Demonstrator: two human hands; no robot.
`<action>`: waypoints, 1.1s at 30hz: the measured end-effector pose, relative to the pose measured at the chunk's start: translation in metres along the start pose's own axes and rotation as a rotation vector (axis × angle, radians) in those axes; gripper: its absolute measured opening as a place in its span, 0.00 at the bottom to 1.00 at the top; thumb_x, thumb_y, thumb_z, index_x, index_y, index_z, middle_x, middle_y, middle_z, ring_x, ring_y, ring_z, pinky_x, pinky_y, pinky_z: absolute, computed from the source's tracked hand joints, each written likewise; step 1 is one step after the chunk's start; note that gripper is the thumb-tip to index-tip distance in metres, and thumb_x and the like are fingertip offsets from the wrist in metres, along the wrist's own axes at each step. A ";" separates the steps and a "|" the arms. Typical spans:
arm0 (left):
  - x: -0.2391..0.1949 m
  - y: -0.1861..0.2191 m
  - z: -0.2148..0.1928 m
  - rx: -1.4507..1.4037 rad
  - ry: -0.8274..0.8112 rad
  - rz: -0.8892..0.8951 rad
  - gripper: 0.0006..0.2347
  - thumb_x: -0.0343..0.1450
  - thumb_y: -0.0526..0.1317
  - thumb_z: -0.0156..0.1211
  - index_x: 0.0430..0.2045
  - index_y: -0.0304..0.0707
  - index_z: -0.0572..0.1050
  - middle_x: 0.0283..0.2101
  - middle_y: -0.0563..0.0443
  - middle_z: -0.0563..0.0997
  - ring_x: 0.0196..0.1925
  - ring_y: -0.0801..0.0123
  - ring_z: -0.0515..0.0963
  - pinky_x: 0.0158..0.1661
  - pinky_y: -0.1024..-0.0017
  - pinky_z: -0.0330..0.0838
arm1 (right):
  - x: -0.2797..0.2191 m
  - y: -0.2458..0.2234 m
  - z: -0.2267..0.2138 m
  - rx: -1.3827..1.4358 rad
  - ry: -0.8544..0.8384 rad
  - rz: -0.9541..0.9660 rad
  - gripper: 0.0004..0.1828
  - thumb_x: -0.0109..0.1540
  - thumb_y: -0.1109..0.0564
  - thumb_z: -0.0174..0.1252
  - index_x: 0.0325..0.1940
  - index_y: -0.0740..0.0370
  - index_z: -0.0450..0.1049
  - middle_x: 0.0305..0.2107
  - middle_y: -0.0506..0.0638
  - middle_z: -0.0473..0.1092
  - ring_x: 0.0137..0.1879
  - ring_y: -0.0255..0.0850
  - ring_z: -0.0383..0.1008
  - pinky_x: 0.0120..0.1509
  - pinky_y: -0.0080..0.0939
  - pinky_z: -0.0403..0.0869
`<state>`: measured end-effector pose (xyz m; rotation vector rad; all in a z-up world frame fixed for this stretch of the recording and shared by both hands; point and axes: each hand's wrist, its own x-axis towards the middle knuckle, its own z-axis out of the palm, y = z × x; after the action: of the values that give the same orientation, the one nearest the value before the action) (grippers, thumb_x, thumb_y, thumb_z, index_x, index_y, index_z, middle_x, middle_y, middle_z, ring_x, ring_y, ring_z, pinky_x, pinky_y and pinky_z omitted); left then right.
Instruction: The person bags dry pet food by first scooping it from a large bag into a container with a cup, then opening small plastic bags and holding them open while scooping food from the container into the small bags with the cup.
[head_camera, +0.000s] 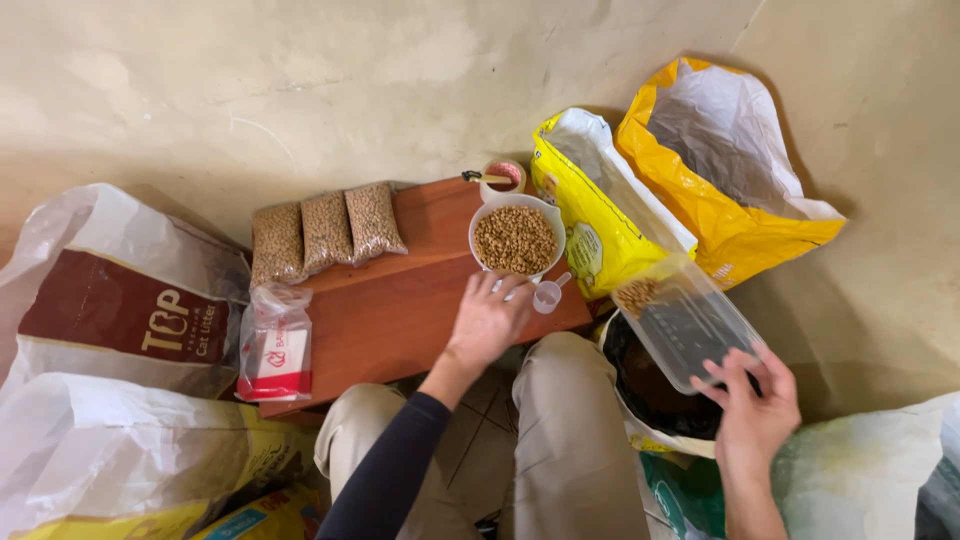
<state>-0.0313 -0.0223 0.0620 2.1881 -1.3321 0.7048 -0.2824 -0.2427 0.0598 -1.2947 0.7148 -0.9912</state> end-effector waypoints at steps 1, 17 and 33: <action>-0.007 -0.012 0.000 0.000 0.003 0.008 0.10 0.67 0.36 0.63 0.40 0.38 0.79 0.47 0.51 0.81 0.51 0.60 0.76 0.54 0.61 0.67 | 0.006 0.000 0.016 0.005 0.005 -0.005 0.22 0.68 0.66 0.53 0.67 0.60 0.62 0.51 0.54 0.67 0.46 0.43 0.74 0.45 0.40 0.80; -0.049 -0.063 0.049 0.048 -0.284 -0.454 0.24 0.70 0.50 0.60 0.60 0.52 0.65 0.63 0.48 0.67 0.66 0.56 0.67 0.58 0.57 0.64 | 0.049 0.022 0.194 -0.505 -0.270 -0.592 0.28 0.56 0.60 0.73 0.60 0.60 0.75 0.46 0.59 0.72 0.44 0.57 0.79 0.40 0.45 0.83; -0.047 -0.062 0.051 0.016 -0.319 -0.512 0.23 0.70 0.52 0.58 0.60 0.52 0.65 0.63 0.51 0.65 0.65 0.57 0.68 0.56 0.59 0.65 | 0.068 0.021 0.213 -0.716 -0.447 -0.873 0.25 0.60 0.58 0.68 0.61 0.61 0.73 0.47 0.60 0.71 0.49 0.55 0.79 0.44 0.44 0.83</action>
<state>0.0148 0.0012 -0.0148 2.5796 -0.8310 0.1765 -0.0609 -0.2101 0.0817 -2.4815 0.1057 -1.0809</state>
